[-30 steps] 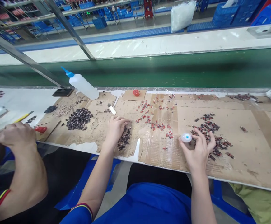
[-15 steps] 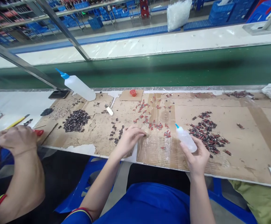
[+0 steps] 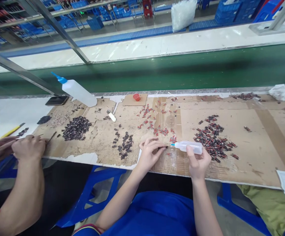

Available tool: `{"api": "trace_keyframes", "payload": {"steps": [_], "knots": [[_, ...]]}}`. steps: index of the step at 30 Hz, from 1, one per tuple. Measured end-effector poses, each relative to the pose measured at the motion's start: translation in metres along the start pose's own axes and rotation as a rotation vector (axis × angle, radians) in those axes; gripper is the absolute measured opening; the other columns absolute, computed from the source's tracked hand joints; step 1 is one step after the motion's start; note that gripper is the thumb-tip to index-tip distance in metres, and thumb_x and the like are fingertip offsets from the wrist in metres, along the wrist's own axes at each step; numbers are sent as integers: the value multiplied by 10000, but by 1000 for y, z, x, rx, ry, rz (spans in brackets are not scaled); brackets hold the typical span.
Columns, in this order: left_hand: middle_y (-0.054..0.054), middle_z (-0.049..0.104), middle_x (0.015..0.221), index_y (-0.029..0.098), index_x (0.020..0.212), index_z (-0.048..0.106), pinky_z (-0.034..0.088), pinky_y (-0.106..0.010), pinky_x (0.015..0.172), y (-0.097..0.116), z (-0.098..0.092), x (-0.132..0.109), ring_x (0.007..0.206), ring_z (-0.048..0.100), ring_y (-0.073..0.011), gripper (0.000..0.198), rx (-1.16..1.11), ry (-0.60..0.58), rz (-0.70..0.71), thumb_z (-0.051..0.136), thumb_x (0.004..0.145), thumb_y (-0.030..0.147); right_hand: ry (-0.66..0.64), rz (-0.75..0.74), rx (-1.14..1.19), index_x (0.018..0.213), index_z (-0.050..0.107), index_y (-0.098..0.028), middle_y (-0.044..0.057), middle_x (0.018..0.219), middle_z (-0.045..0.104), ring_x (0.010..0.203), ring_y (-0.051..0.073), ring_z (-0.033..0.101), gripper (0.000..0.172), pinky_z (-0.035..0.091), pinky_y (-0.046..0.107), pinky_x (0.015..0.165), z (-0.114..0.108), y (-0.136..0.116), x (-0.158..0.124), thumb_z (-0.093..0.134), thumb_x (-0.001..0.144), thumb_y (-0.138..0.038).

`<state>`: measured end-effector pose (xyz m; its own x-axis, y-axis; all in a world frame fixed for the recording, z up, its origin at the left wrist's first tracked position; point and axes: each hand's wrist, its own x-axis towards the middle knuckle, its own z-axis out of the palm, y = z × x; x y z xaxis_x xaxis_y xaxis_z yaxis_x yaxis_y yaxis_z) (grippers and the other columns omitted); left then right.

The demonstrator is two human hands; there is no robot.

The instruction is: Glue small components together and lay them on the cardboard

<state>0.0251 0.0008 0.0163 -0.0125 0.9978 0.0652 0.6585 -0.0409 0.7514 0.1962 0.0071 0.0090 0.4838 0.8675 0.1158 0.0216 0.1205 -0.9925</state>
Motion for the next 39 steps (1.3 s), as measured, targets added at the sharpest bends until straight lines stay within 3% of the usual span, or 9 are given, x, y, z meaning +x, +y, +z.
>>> {"api": "trace_keyframes", "payload": {"steps": [6,18,25,32,39], "knots": [[-14,754,1020,281,914,743,308,-505,1005,-6,-3,-1,1193,525,-277,168,15,2,-24,739,783,177,-46,-73,-202,685,664,-165,40,614,678,532,178,618,346,483,278,491,7,-3,-4,731,661,-504],[-12,766,926,280,919,737,308,-521,1028,-7,-3,2,1186,533,-275,199,-78,-31,-92,707,775,145,-150,-135,-379,654,667,-178,23,557,661,469,155,575,361,449,261,463,8,-3,-2,677,718,-533],[-17,756,962,286,892,740,307,-522,1026,-5,-4,2,1192,527,-278,204,-93,-25,-112,719,763,130,-173,-103,-359,687,690,-178,28,603,691,519,179,620,313,481,278,508,8,-1,0,688,714,-489],[-17,757,962,276,890,737,296,-526,1039,-3,-4,2,1213,524,-273,186,-105,-37,-135,715,772,134,-106,-50,-299,693,692,-173,37,645,710,576,196,643,296,505,295,546,7,0,-1,698,711,-469],[-8,762,950,288,897,739,302,-521,1044,-3,-5,2,1211,520,-275,187,-96,-42,-134,707,776,149,-167,-61,-308,701,707,-175,36,652,721,573,198,657,283,511,294,548,10,-3,0,700,709,-458]]}}
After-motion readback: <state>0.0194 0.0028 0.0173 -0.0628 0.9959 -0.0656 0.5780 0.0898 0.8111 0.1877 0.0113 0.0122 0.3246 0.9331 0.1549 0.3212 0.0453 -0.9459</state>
